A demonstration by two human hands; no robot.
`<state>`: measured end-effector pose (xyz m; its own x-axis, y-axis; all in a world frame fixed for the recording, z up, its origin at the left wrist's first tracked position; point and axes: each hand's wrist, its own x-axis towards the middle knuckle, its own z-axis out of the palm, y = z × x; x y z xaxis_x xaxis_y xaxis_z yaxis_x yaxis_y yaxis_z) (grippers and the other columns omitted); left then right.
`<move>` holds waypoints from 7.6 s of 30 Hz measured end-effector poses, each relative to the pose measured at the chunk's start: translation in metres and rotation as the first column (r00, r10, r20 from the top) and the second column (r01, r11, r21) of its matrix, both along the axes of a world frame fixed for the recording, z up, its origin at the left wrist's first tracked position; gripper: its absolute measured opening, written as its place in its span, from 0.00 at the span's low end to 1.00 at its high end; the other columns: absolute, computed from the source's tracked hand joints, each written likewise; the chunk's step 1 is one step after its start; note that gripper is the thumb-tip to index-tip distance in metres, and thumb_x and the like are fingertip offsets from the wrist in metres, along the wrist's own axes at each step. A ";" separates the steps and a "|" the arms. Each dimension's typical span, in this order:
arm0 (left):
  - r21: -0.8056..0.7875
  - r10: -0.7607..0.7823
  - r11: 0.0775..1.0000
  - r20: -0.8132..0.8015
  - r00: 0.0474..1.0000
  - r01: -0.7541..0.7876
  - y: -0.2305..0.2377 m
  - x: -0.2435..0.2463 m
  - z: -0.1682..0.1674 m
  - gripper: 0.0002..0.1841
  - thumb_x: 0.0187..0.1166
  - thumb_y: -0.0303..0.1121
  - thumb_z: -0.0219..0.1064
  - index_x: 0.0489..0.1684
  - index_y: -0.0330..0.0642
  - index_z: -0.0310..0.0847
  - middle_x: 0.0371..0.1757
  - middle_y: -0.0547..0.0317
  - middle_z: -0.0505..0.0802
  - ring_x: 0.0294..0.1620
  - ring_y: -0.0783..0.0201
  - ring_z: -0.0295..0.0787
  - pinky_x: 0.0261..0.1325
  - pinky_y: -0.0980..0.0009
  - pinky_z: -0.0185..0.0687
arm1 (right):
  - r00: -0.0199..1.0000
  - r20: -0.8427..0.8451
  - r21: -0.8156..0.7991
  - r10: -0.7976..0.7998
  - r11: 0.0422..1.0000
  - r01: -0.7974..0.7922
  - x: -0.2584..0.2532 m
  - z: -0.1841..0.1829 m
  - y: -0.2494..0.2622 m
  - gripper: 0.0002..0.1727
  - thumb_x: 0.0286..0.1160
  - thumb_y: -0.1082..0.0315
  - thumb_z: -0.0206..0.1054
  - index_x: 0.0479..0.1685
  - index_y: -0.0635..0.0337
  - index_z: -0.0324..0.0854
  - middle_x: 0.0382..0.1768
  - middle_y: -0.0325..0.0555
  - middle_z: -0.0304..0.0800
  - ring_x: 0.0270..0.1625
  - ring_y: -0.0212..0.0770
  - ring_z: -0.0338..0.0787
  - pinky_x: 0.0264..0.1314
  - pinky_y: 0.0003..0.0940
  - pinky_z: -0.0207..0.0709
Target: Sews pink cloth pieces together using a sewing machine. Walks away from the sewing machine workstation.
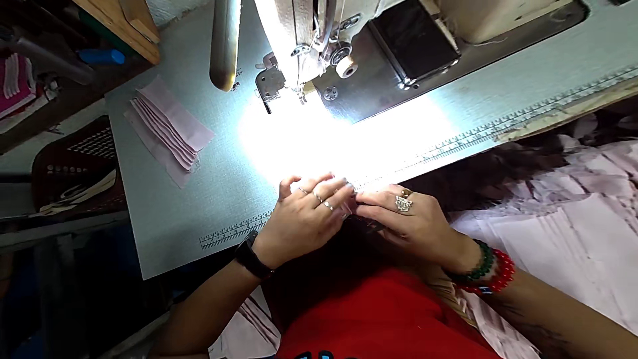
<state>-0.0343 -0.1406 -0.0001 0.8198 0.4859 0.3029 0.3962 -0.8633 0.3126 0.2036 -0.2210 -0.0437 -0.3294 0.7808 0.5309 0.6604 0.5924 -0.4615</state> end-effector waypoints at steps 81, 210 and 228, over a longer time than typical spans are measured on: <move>-0.567 0.691 0.705 0.686 0.229 -0.426 -0.001 -0.085 0.023 0.44 0.80 0.48 0.67 0.91 0.39 0.46 0.89 0.53 0.62 0.87 0.64 0.62 0.83 0.62 0.68 | 0.936 -0.109 -0.271 0.334 0.896 -0.352 -0.090 0.138 0.121 0.07 0.78 0.64 0.68 0.47 0.49 0.89 0.32 0.33 0.90 0.32 0.30 0.87 0.34 0.35 0.83; 0.015 0.264 0.962 -0.323 0.909 -0.274 0.115 0.004 0.008 0.47 0.60 0.84 0.55 0.83 0.74 0.73 0.91 0.60 0.68 0.94 0.47 0.50 0.82 0.25 0.32 | 0.799 -0.557 -0.507 -0.226 0.855 -0.112 -0.029 -0.002 -0.017 0.19 0.82 0.64 0.63 0.68 0.56 0.86 0.43 0.34 0.94 0.38 0.18 0.86 0.44 0.12 0.81; 0.004 0.238 0.968 -0.314 0.919 -0.249 0.129 0.002 0.009 0.45 0.61 0.78 0.60 0.80 0.67 0.79 0.91 0.58 0.67 0.93 0.45 0.51 0.80 0.26 0.36 | 0.846 -0.430 -0.540 -0.314 0.841 0.038 -0.035 0.005 -0.007 0.19 0.80 0.62 0.64 0.64 0.55 0.90 0.37 0.31 0.95 0.34 0.18 0.87 0.39 0.14 0.82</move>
<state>-0.0318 -0.0112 0.0088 0.7247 0.6883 0.0324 0.6748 -0.7185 0.1686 0.1683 -0.2284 -0.0389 0.0329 0.9940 0.1041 0.3359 0.0871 -0.9379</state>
